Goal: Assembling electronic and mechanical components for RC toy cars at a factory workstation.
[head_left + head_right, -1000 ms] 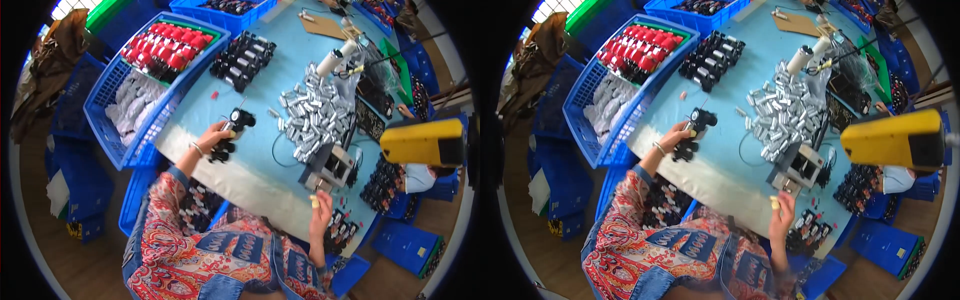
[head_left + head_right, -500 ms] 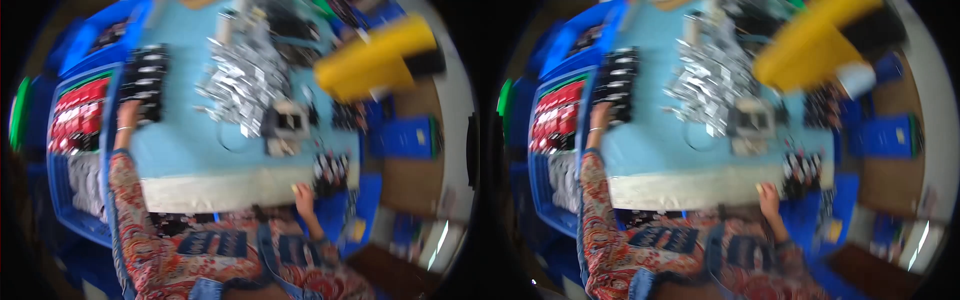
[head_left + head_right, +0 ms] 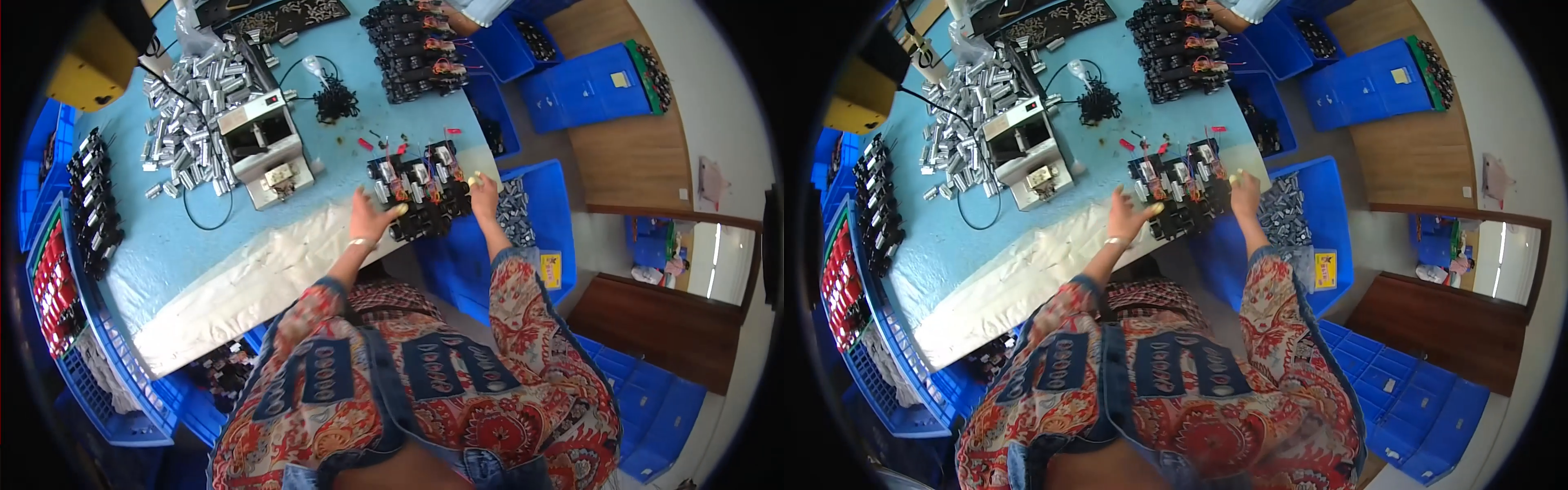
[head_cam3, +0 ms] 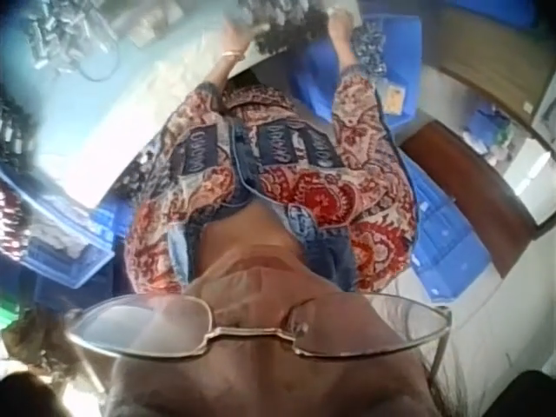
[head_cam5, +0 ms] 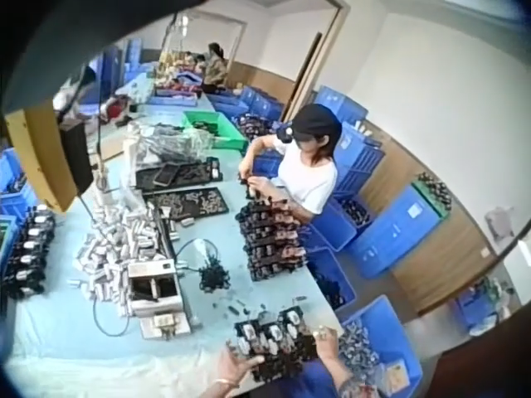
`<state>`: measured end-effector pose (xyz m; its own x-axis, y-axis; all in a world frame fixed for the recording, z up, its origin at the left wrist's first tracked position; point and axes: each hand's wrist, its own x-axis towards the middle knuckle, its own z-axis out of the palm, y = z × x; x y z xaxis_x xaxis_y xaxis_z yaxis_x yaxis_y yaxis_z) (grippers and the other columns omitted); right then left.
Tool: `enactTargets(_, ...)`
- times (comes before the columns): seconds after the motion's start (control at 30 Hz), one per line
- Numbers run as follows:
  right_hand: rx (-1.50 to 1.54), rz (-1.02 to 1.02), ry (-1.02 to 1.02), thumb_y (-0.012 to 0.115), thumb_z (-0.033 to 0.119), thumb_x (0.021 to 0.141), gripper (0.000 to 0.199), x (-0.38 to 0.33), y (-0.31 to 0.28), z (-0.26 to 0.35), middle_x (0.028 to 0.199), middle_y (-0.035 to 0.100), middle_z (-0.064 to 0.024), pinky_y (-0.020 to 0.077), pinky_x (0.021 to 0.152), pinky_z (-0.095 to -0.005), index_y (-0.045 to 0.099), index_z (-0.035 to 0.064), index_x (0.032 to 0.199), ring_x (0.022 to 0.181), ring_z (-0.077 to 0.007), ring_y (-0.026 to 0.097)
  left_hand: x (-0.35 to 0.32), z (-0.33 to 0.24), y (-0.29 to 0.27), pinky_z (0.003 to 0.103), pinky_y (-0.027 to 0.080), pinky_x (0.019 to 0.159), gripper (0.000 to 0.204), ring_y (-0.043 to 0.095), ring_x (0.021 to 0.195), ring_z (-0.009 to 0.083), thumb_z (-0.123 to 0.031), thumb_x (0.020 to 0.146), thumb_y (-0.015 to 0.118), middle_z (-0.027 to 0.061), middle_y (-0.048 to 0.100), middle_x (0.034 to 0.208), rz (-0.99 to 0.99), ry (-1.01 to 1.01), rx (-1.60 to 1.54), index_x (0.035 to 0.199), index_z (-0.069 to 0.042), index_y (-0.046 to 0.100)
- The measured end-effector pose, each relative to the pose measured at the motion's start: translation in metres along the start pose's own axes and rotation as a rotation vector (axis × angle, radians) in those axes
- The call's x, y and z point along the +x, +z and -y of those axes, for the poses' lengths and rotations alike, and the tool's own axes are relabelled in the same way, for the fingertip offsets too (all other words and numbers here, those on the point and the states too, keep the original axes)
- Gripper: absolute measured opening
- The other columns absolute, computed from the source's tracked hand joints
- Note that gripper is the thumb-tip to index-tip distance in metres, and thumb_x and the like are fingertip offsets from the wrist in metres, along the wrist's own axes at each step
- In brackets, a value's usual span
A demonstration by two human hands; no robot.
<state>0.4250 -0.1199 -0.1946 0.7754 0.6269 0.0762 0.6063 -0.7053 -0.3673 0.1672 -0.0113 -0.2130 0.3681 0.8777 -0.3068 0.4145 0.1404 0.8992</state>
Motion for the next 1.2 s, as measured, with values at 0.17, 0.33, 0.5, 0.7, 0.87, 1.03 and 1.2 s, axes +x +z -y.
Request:
enactTargets(0.17, 0.449, 0.406, 0.118, 0.053, 0.023, 0.087, 0.043, 0.035, 0.029, -0.019, 0.118, 0.053, -0.0157, 0.0369, 0.093, -0.0304, 0.046, 0.003, 0.124, 0.112, -0.0243, 0.048, 0.021, -0.034, 0.043, 0.039, 0.047, 0.077, 0.073, 0.057, 0.096, 0.0299, -0.024, 0.065, 0.075, 0.0211, 0.056, 0.104, -0.335, -0.075, 0.13, 0.118, 0.003, 0.032)
enactTargets(0.33, 0.56, 0.444, 0.043, 0.052, 0.025, 0.088, 0.047, 0.006, 0.053, 0.012, 0.129, 0.045, -0.0147, 0.0327, 0.097, -0.0291, 0.043, 0.001, 0.127, 0.118, -0.0217, 0.044, -0.042, -0.035, -0.078, 0.036, 0.045, 0.086, 0.067, 0.052, 0.104, 0.0303, -0.022, 0.072, 0.066, 0.0201, 0.047, 0.119, 0.112, -0.019, -1.115, 0.125, 0.001, 0.032)
enactTargets(0.5, 0.49, 0.206, -0.356, 0.058, 0.011, 0.081, 0.046, 0.005, 0.006, 0.116, 0.119, 0.05, -0.0159, 0.0373, 0.092, -0.0344, 0.045, 0.0021, 0.124, 0.107, -0.0289, 0.049, -0.101, -0.09, -0.163, 0.044, 0.041, 0.096, 0.074, 0.045, 0.114, 0.0347, -0.036, 0.078, 0.06, 0.0219, 0.037, 0.13, 0.079, 0.209, -1.746, 0.134, -0.001, 0.027)
enactTargets(0.7, 0.626, 0.347, -0.785, 0.056, 0.001, 0.075, 0.047, -0.029, 0.094, 0.224, 0.113, 0.051, -0.0167, 0.0392, 0.088, -0.037, 0.046, 0.0032, 0.121, 0.104, -0.0324, 0.048, -0.122, -0.101, -0.188, 0.046, 0.042, 0.094, 0.081, 0.046, 0.113, 0.0358, -0.053, 0.077, 0.057, 0.0229, 0.038, 0.129, -0.11, 0.273, -1.946, 0.132, 0.0, 0.031)
enactTargets(0.87, 0.629, 0.436, -0.661, 0.056, 0.001, 0.076, 0.042, -0.033, 0.151, 0.227, 0.111, 0.051, -0.0162, 0.0408, 0.083, -0.0344, 0.049, 0.0029, 0.118, 0.101, -0.0303, 0.049, -0.135, -0.1, -0.21, 0.045, 0.042, 0.094, 0.081, 0.046, 0.112, 0.0352, -0.055, 0.076, 0.057, 0.0244, 0.039, 0.127, -0.19, 0.298, -1.807, 0.13, 0.001, 0.033)
enactTargets(1.03, 1.13, 0.508, -0.657, 0.054, 0.003, 0.083, 0.041, -0.059, 0.033, 0.248, 0.101, 0.053, -0.0082, 0.0443, 0.077, -0.0259, 0.046, -0.0002, 0.123, 0.093, -0.018, 0.056, -0.132, -0.096, -0.221, 0.045, 0.042, 0.095, 0.08, 0.047, 0.112, 0.0354, -0.053, 0.077, 0.059, 0.0254, 0.041, 0.125, -0.299, 0.354, -1.809, 0.129, 0.002, 0.033)
enactTargets(1.2, 1.148, 0.682, -0.857, 0.06, 0.009, 0.081, 0.033, -0.104, -0.124, 0.27, 0.096, 0.052, -0.0073, 0.0433, 0.074, -0.0242, 0.049, 0.001, 0.112, 0.086, -0.015, 0.054, -0.123, -0.115, -0.232, 0.045, 0.042, 0.095, 0.08, 0.047, 0.111, 0.0357, -0.052, 0.077, 0.059, 0.0258, 0.042, 0.124, -0.215, 0.407, -1.895, 0.128, 0.003, 0.033)
